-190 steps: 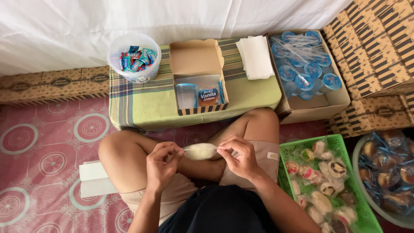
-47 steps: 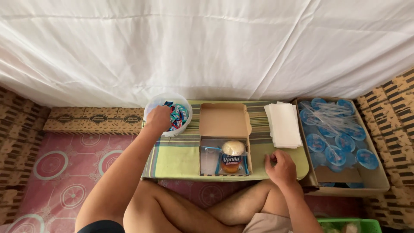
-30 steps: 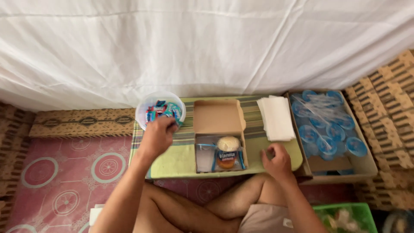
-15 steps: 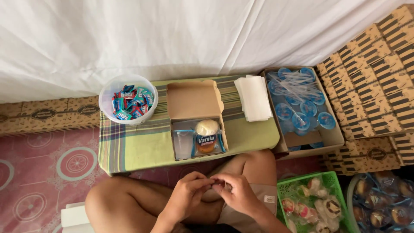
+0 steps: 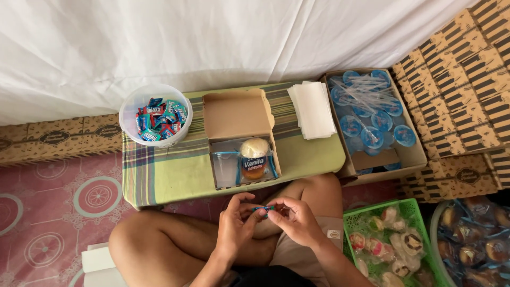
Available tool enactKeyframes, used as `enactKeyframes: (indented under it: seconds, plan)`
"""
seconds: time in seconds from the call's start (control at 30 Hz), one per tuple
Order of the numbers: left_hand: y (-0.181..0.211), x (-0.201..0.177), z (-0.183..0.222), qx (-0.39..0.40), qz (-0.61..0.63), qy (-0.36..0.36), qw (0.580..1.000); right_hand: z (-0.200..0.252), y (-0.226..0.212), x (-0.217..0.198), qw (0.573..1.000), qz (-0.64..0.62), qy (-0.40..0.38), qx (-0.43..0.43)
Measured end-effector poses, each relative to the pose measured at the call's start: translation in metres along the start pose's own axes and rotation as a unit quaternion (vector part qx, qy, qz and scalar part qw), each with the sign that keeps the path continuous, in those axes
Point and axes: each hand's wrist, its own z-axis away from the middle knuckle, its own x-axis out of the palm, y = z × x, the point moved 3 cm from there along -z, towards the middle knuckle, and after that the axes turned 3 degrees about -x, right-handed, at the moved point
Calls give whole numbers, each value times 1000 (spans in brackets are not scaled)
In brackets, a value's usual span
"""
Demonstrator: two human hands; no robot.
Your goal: Assembling and packing snack boxes with napkins, food items, and drinks
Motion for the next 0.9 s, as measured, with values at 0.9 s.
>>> enactKeyframes:
  seconds: [0.9]
  plan:
    - [54,-2,-45,230,-253,30,939,-47,-38,-23,936,232,82,-251]
